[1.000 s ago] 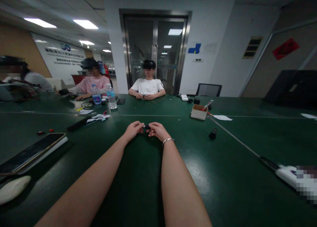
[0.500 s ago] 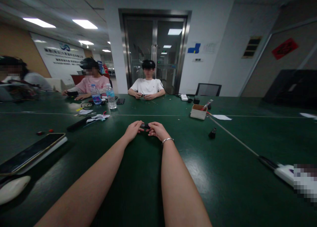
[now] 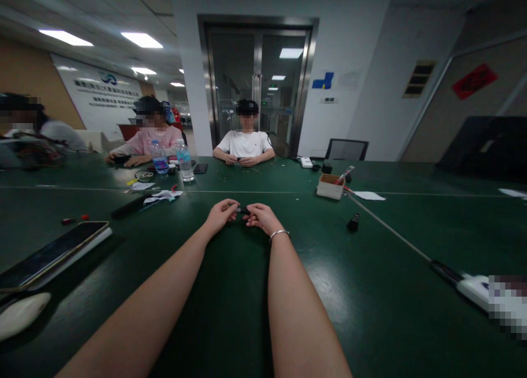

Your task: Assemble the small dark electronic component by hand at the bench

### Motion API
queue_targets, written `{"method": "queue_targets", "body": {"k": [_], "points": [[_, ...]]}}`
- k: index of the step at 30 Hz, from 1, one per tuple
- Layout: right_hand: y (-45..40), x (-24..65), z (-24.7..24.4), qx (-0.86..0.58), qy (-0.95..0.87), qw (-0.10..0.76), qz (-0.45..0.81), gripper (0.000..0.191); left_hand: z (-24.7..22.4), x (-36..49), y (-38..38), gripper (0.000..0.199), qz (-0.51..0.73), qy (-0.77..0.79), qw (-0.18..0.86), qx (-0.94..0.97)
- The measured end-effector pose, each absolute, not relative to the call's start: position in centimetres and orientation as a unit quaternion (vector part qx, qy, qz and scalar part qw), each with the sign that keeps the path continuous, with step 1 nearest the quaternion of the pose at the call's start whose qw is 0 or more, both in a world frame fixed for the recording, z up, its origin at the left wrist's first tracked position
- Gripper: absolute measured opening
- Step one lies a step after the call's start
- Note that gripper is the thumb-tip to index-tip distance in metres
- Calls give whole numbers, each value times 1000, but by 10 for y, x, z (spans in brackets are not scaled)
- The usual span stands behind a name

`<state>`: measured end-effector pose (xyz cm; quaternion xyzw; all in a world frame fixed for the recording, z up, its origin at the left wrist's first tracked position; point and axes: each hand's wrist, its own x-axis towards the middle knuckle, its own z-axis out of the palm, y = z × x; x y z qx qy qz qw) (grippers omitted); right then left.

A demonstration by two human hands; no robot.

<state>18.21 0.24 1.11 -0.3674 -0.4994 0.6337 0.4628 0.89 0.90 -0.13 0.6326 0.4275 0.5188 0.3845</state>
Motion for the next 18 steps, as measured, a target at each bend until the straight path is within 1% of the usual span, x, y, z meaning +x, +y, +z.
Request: {"method": "queue_targets", "body": {"k": [7,12,18], "points": [[3,182,10,-365,-492,474,632,8,-1,9,8,32,503,432,401,632],[3,182,10,-367,-489,477,631,7,-1,8,9,33,496,441,404,630],[3,183,10,-366,-492,473,633,7,-1,7,11,38,477,465,383,640]]}}
